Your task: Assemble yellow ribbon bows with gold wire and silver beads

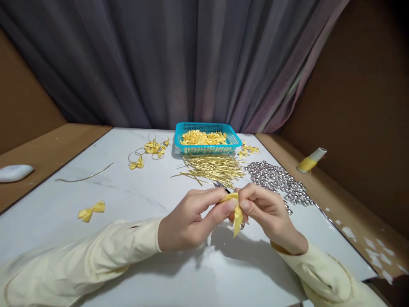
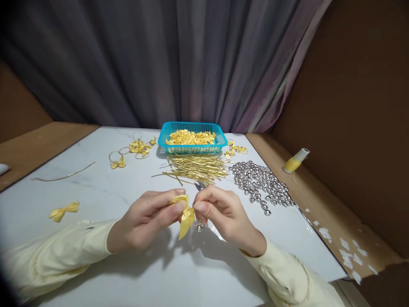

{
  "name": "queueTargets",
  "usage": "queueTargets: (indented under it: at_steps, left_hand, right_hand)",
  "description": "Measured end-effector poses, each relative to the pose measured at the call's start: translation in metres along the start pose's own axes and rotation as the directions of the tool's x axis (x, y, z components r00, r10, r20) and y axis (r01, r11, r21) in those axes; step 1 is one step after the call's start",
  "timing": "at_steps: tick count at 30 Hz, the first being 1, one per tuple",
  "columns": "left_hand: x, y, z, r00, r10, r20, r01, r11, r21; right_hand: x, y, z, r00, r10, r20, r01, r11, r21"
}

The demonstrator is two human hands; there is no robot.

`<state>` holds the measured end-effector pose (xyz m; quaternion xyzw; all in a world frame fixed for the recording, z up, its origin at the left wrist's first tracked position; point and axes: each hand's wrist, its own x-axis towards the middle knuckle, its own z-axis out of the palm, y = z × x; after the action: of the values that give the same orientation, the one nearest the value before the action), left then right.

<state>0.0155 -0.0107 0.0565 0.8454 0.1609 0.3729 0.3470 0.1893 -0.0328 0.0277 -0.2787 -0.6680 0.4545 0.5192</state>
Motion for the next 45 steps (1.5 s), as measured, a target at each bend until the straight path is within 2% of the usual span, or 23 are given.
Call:
queueTargets:
  at_steps: [3, 6, 10, 13, 16, 19, 23, 26, 29, 33, 39, 42, 45]
  left_hand:
    - [0.000, -0.001, -0.001, 0.998, 0.028, 0.056, -0.029, 0.999, 0.015]
    - [-0.001, -0.003, 0.000, 0.994, 0.076, 0.079, -0.081, 0.995, 0.058]
    - [-0.001, -0.007, 0.001, 0.987, 0.143, 0.071, -0.150, 0.983, 0.103]
    - [0.000, -0.012, 0.000, 0.979, 0.201, 0.044, -0.206, 0.966, 0.156]
    - [0.002, -0.018, -0.003, 0.955, 0.290, 0.070, -0.298, 0.926, 0.232]
    - [0.005, -0.023, -0.009, 0.918, 0.371, 0.141, -0.397, 0.861, 0.319]
    - [0.009, -0.023, -0.014, 0.890, 0.403, 0.213, -0.456, 0.802, 0.386]
    - [0.011, -0.020, -0.016, 0.887, 0.378, 0.266, -0.456, 0.807, 0.375]
    - [0.012, -0.018, -0.015, 0.900, 0.300, 0.315, -0.395, 0.867, 0.305]
    - [0.009, -0.017, -0.015, 0.921, 0.199, 0.335, -0.272, 0.944, 0.187]
    - [0.007, -0.013, -0.016, 0.940, 0.141, 0.310, -0.179, 0.979, 0.099]
    - [0.008, -0.011, -0.016, 0.950, 0.160, 0.267, -0.205, 0.967, 0.150]
    - [0.009, -0.015, -0.016, 0.937, 0.256, 0.238, -0.324, 0.890, 0.321]
  right_hand:
    - [0.001, -0.002, 0.000, 0.999, 0.036, -0.008, -0.035, 0.999, 0.036]
    - [0.000, -0.005, 0.002, 0.999, 0.029, -0.027, -0.030, 1.000, -0.009]
    - [-0.002, -0.011, 0.004, 1.000, -0.013, -0.025, 0.009, 0.990, -0.143]
    - [-0.001, -0.014, 0.006, 0.998, 0.007, -0.062, -0.019, 0.981, -0.192]
    - [0.000, -0.018, 0.006, 0.995, 0.027, -0.099, -0.052, 0.963, -0.264]
    - [0.000, -0.022, 0.005, 0.993, -0.028, -0.119, -0.023, 0.915, -0.402]
    - [-0.001, -0.025, 0.003, 0.990, -0.033, -0.136, -0.033, 0.889, -0.456]
    - [-0.001, -0.026, 0.003, 0.993, 0.025, -0.117, -0.071, 0.909, -0.411]
    - [-0.001, -0.027, 0.004, 0.995, 0.063, -0.077, -0.090, 0.903, -0.420]
    - [0.000, -0.029, 0.006, 0.997, 0.027, -0.069, -0.056, 0.880, -0.472]
    - [-0.002, -0.032, 0.008, 0.996, 0.020, -0.091, -0.061, 0.875, -0.480]
    - [-0.002, -0.034, 0.010, 0.986, 0.049, -0.160, -0.111, 0.909, -0.403]
    - [-0.002, -0.037, 0.010, 0.960, 0.129, -0.247, -0.189, 0.952, -0.239]
